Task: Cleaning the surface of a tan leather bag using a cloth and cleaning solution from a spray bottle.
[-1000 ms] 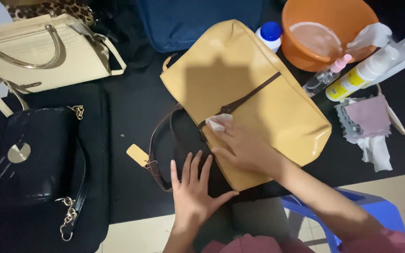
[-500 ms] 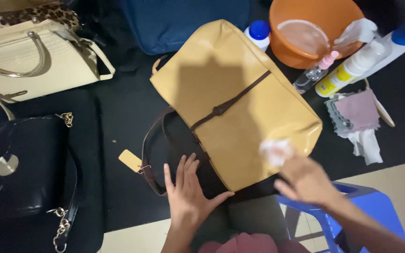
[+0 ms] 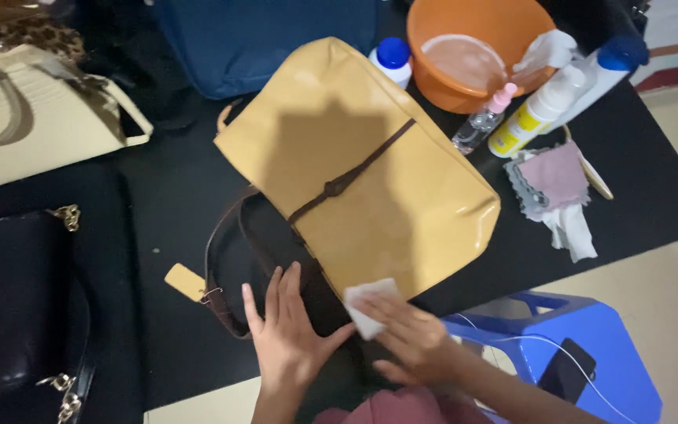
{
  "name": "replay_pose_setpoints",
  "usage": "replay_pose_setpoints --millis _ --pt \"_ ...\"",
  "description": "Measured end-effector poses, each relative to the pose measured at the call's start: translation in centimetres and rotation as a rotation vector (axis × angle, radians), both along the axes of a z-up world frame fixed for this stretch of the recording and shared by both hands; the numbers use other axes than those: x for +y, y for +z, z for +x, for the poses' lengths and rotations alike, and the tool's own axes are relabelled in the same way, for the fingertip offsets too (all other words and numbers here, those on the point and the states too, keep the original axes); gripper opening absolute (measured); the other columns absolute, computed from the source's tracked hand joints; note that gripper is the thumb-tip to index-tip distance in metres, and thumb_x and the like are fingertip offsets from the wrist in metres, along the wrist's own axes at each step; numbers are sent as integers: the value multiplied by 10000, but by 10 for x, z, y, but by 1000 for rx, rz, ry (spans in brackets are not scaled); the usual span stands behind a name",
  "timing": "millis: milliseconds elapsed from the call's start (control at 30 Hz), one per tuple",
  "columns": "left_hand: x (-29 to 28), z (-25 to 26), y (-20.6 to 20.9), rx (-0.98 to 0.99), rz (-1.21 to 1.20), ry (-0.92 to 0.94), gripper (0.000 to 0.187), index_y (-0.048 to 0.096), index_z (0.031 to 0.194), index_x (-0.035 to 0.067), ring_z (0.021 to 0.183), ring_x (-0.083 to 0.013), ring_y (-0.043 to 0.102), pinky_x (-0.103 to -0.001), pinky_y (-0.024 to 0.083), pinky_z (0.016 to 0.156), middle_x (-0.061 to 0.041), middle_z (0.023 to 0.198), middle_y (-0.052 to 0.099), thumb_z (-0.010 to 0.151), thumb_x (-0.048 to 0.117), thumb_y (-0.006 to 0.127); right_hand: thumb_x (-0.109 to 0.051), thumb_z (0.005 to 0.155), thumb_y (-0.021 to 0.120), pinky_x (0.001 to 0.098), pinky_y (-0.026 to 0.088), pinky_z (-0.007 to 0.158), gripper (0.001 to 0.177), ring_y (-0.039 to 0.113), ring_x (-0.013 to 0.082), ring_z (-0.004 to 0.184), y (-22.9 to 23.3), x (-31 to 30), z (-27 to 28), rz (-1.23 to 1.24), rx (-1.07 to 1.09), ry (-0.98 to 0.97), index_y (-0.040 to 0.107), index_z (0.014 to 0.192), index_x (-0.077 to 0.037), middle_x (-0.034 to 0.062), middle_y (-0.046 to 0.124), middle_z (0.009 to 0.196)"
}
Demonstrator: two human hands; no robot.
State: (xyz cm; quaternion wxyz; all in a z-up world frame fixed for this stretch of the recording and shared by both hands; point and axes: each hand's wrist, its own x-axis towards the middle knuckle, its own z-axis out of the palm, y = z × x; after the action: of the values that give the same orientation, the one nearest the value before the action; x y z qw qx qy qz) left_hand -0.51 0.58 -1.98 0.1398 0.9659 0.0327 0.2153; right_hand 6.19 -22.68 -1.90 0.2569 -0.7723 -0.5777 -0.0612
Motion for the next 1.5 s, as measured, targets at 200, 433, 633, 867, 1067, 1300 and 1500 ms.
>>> replay_pose_setpoints --millis 200,433,633,867,1067,1300,1500 --pt "-2 3 9 -32 84 63 1223 522 1431 10 1361 -244 566 -621 266 1229 -50 1392 630 627 905 747 -291 740 632 543 363 1211 758 467 399 1440 -20 -100 75 -204 -209 -351 531 1464 -92 191 536 1511" --pt "-5 3 12 -14 119 91 1225 547 1428 24 1346 -226 586 -607 270 1250 -52 1360 655 615 926 711 -433 903 599 607 279 1243 677 401 515 1455 14 -5 47 -184 -269 -907 520 1309 103 387 442 1507" --pt "-5 4 10 -14 126 96 1245 537 1437 34 1354 -212 577 -619 282 1235 -47 1377 643 593 933 712 -588 947 499 805 126 1153 770 277 412 1560 8 24 36 -451 -310 -1055 558 1309 90 342 459 1538" --pt "-5 4 12 47 144 122 1257 575 1413 44 1346 -227 599 -615 283 1247 -66 1350 678 576 976 678 -706 965 742 924 160 1045 860 434 553 1465 0 30 95 -298 -658 -1262 653 984 149 198 525 1067" --pt "-5 3 11 7 160 99 1254 549 1436 19 1349 -220 573 -615 265 1245 -49 1381 641 603 948 676 -818 935 453 836 69 1147 1027 385 382 1519 18 49 57 -410 -415 -1286 649 1295 124 280 620 1406" --pt "-4 3 7 31 179 121 1254 576 1413 41 1347 -227 599 -616 290 1242 -52 1361 673 591 984 661 -854 1038 296 759 -200 1128 1130 277 392 1593 13 28 108 -308 -237 -1433 467 1476 174 258 549 1511" --pt "-4 3 7 22 195 107 1270 547 1441 33 1369 -207 559 -606 240 1257 -19 1390 635 612 992 629 -728 1008 425 876 114 1114 835 422 446 1446 26 55 57 -465 -504 -1246 779 1056 27 231 688 1233"
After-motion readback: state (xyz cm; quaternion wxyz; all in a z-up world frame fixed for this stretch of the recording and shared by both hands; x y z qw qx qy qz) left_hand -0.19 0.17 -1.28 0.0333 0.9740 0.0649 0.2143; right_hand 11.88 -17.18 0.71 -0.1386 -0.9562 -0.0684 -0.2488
